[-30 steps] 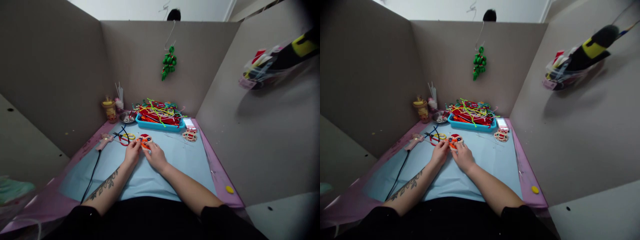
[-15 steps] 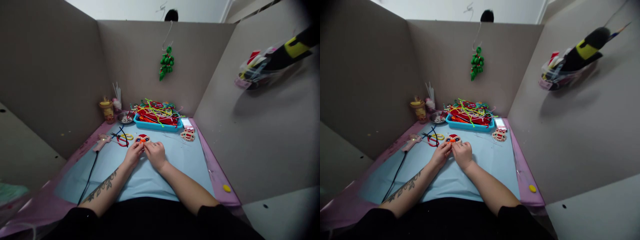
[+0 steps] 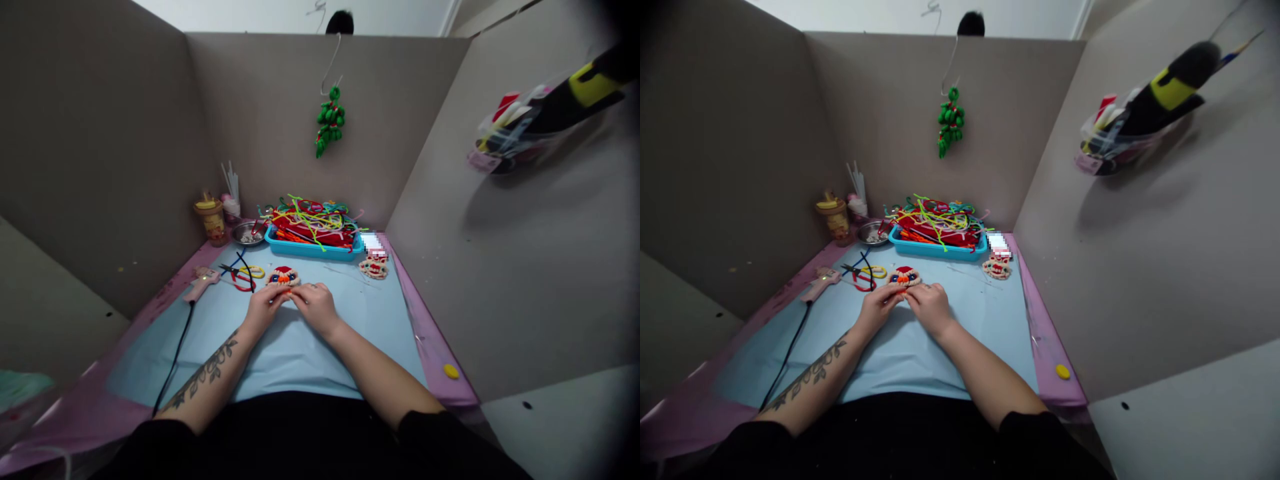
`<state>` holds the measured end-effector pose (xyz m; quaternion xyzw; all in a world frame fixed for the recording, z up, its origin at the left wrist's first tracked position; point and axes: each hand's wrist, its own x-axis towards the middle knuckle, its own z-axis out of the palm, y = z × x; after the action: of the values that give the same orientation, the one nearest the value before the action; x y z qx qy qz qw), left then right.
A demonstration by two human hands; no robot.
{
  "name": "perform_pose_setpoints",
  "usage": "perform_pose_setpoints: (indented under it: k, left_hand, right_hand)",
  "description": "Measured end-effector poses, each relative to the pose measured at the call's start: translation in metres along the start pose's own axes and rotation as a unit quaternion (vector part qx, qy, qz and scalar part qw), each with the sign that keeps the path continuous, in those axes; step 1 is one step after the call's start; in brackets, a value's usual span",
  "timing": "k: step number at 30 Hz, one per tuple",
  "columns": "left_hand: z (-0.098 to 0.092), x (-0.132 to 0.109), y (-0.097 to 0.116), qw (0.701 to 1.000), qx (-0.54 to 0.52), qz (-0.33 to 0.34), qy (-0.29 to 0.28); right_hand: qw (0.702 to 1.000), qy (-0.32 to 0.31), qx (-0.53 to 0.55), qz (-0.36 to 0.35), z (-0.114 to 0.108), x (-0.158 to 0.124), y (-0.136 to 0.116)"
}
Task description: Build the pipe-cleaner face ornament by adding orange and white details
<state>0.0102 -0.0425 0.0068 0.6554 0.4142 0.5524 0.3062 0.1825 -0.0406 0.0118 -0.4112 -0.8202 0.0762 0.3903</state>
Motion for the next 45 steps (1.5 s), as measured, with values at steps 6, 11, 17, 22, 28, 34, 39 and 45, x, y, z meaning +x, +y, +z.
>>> perform_pose_setpoints:
  k: [6,11,17,22,28,34,39,45]
  left_hand:
    - [-0.0024,-0.0011,0.0031,0.998,0.045,0.033,-0.010]
    - [-0.0024,-0.0025,0.0045,0.998,0.052,0.034,-0.010]
    - [-0.0030,-0.0014,0.0063,0.998,0.054,0.027,0.006]
    - [-0.0025,-0.0005,0.0087,0.996,0.067,0.054,0.008]
    - [-0.0016,-0.0023,0.0069,0.999,0.043,0.024,0.013]
    - [-0.0016,-0.0020,0.0078,0.996,0.061,0.058,0.021]
    - [-0.0030,-0.0016,0.0066,0.990,0.099,0.095,0.019]
    - [-0.0041,-0.0016,0.0028,0.975,0.146,0.169,0.008]
  right_hand:
    - [1.000,0.000,0.003,-0.010,-0.0015,-0.0005,-0.0030]
    - [1.000,-0.005,0.000,-0.016,-0.0022,-0.0004,-0.0036]
    - [1.000,0.001,0.024,-0.018,-0.0049,-0.0001,-0.0053]
    - [0.999,0.000,0.019,-0.031,-0.0069,0.0004,-0.0050]
    - [1.000,0.009,0.021,-0.015,-0.0049,0.0008,0.0006]
    - [1.000,0.003,0.020,0.000,-0.0051,0.0018,-0.0006]
    - [1.000,0.008,0.014,-0.017,-0.0031,0.0012,-0.0007]
    - [0.997,0.030,-0.015,-0.064,-0.0036,0.0013,0.0009]
